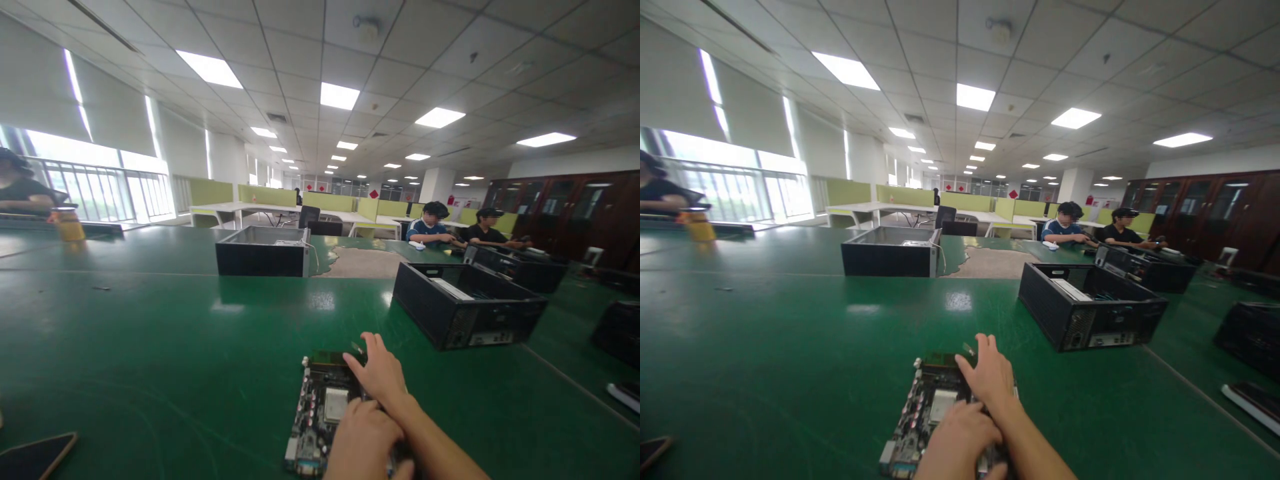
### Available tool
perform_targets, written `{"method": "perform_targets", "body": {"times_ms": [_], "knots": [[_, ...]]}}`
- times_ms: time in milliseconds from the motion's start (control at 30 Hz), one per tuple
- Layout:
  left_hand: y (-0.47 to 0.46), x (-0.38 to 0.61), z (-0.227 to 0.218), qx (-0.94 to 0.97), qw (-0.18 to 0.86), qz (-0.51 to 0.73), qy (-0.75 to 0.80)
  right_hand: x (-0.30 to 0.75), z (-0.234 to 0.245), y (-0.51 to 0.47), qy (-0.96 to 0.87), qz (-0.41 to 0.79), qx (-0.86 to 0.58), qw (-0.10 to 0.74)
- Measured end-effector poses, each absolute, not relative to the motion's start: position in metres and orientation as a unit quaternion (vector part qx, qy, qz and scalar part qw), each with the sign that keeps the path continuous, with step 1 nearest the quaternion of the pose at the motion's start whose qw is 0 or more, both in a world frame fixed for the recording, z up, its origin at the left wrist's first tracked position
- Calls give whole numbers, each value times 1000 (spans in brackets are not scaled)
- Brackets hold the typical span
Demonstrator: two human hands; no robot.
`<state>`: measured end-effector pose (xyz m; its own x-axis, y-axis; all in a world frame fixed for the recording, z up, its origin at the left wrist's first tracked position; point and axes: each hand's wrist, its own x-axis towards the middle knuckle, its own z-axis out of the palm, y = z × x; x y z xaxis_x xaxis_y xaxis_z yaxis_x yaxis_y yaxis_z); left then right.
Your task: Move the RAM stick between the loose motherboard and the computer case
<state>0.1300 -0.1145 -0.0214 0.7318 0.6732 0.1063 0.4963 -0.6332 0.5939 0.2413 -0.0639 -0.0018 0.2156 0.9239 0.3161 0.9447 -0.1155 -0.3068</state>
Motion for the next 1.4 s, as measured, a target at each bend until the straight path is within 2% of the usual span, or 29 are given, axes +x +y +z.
{"method": "perform_targets", "body": {"times_ms": [133,233,400,700,1067,1233,1400], "knots": [[-76,84,23,841,159,254,451,246,-11,-67,-598,9,-771,219],[-45,57,23,802,118,253,529,246,-13,-65,-598,17,-773,212],[-28,43,3,793,172,189,553,246,-10,-66,-605,38,-768,205],[-24,41,2,801,148,217,538,248,-13,-71,-613,44,-744,262],[-23,41,4,803,158,213,533,250,-13,-69,-614,60,-737,277],[-44,50,23,834,102,241,486,249,-15,-70,-589,53,-746,306],[-91,75,30,936,140,174,271,267,-1,-62,-548,-12,-761,348]]}}
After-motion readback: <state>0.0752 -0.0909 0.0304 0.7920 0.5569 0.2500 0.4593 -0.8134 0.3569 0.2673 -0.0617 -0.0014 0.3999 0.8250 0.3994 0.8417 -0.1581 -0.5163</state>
